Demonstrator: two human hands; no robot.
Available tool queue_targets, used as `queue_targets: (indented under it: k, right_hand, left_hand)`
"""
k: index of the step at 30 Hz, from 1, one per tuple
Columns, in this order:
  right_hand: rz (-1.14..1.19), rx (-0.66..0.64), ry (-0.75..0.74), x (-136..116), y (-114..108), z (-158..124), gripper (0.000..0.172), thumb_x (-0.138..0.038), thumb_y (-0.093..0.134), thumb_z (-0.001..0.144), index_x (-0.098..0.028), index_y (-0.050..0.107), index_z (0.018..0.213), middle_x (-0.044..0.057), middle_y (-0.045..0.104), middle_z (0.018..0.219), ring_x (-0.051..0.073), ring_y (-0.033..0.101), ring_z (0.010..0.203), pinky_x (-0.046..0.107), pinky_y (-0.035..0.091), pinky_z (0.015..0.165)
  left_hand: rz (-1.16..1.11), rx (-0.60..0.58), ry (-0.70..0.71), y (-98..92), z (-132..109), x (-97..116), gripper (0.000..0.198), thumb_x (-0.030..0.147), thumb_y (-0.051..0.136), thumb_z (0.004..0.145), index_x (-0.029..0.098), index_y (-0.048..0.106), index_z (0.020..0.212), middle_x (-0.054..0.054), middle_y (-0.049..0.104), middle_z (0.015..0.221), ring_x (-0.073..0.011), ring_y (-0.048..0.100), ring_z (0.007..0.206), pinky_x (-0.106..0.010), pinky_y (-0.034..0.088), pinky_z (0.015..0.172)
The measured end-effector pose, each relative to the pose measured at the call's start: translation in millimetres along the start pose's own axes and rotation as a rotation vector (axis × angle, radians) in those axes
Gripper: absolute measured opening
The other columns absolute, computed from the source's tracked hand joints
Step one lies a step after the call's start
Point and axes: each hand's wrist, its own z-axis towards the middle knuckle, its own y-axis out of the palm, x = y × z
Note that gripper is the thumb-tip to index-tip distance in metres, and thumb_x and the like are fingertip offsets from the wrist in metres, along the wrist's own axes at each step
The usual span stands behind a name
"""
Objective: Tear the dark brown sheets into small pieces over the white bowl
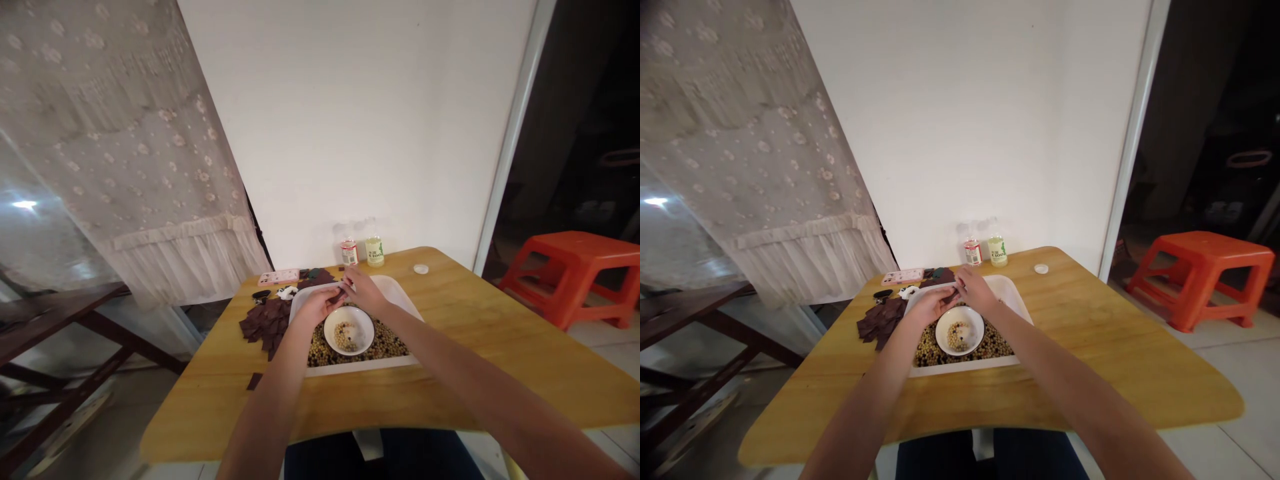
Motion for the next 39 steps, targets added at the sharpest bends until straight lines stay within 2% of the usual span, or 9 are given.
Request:
queue_targets:
  k: [4,9,13,17,22,26,30,35,39]
  right_hand:
    - [-0.007,0.053,0.042,-0.2,0.0,-0.1,0.019,-0.011,0.042,0.072,-0.021,0.028,0.065,0.000,0.037,0.069,0.014,0.038,0.065,0.025,0.030,0.059]
    - [0.022,-0.005,0.003,-0.9,-0.6,0.2,0.019,-0.011,0.041,0.072,-0.021,0.027,0.065,0.000,0.038,0.069,0.014,0.038,0.064,0.025,0.030,0.059]
    - [0.006,0.051,0.066,-1.0,-0.8,0.9,0.019,-0.011,0.042,0.070,-0.021,0.027,0.065,-0.001,0.037,0.068,0.014,0.037,0.064,0.025,0.030,0.059]
    - [0.024,0.007,0.041,-2.7,-1.3,1.1,0.017,-0.012,0.041,0.071,-0.021,0.028,0.065,-0.001,0.038,0.068,0.014,0.037,0.063,0.025,0.030,0.057]
    - [-0.005,0.066,0.060,-0.3,-2.1,0.7,0.019,-0.012,0.042,0.070,-0.021,0.027,0.065,-0.001,0.037,0.068,0.015,0.037,0.063,0.026,0.030,0.059]
    - [0.011,0.015,0.014,2.0,-0.5,0.7,0.019,-0.009,0.041,0.069,-0.021,0.027,0.065,0.000,0.039,0.070,0.015,0.038,0.066,0.026,0.032,0.060]
    - [-0.017,0.054,0.063,3.2,-0.4,1.1,0.020,-0.009,0.042,0.070,-0.021,0.027,0.065,-0.001,0.037,0.068,0.015,0.038,0.064,0.026,0.031,0.060]
    - [0.009,0.011,0.022,1.2,-1.1,0.0,0.019,-0.009,0.041,0.071,-0.021,0.028,0.065,0.000,0.039,0.070,0.014,0.039,0.066,0.026,0.032,0.061]
    - [-0.012,0.044,0.064,0.4,-1.4,-0.3,0.019,-0.010,0.042,0.071,-0.021,0.028,0.065,0.000,0.038,0.069,0.014,0.038,0.065,0.026,0.031,0.060]
  left_hand:
    - [0.025,-0.020,-0.012,0.2,-0.4,-0.4,0.013,0.001,0.057,0.071,0.008,0.066,0.076,-0.009,0.069,0.077,-0.0149,0.065,0.073,-0.025,0.052,0.076]
    - [0.042,-0.012,0.005,-3.1,2.3,-2.4,0.013,0.000,0.056,0.072,0.008,0.066,0.075,-0.009,0.069,0.077,-0.0156,0.065,0.075,-0.027,0.050,0.080]
    - [0.056,-0.031,-0.004,-3.9,2.5,-2.4,0.012,0.002,0.058,0.071,0.009,0.066,0.077,-0.010,0.069,0.079,-0.0163,0.065,0.076,-0.028,0.050,0.081]
    - [0.060,-0.020,-0.012,-2.6,1.1,-1.0,0.010,0.002,0.060,0.069,0.009,0.065,0.075,-0.008,0.068,0.074,-0.0146,0.065,0.071,-0.027,0.051,0.078]
    - [0.070,-0.027,0.002,-1.8,0.4,-0.9,0.012,0.002,0.059,0.070,0.009,0.066,0.077,-0.009,0.069,0.078,-0.0156,0.065,0.073,-0.027,0.051,0.077]
    - [0.076,-0.017,0.003,-2.3,0.5,-0.8,0.011,0.002,0.061,0.069,0.009,0.066,0.075,-0.009,0.068,0.075,-0.0158,0.065,0.074,-0.027,0.051,0.078]
    - [0.086,-0.023,-0.003,-2.1,0.1,-0.3,0.011,0.003,0.060,0.070,0.009,0.066,0.077,-0.010,0.068,0.077,-0.0163,0.065,0.074,-0.028,0.051,0.078]
    - [0.081,-0.009,0.020,-1.0,-0.8,-0.3,0.011,0.002,0.058,0.071,0.009,0.065,0.074,-0.009,0.069,0.075,-0.0141,0.065,0.070,-0.026,0.051,0.076]
    - [0.092,-0.023,0.011,-0.1,-2.8,-0.3,0.011,0.002,0.057,0.071,0.009,0.065,0.076,-0.009,0.069,0.076,-0.0154,0.065,0.073,-0.026,0.051,0.075]
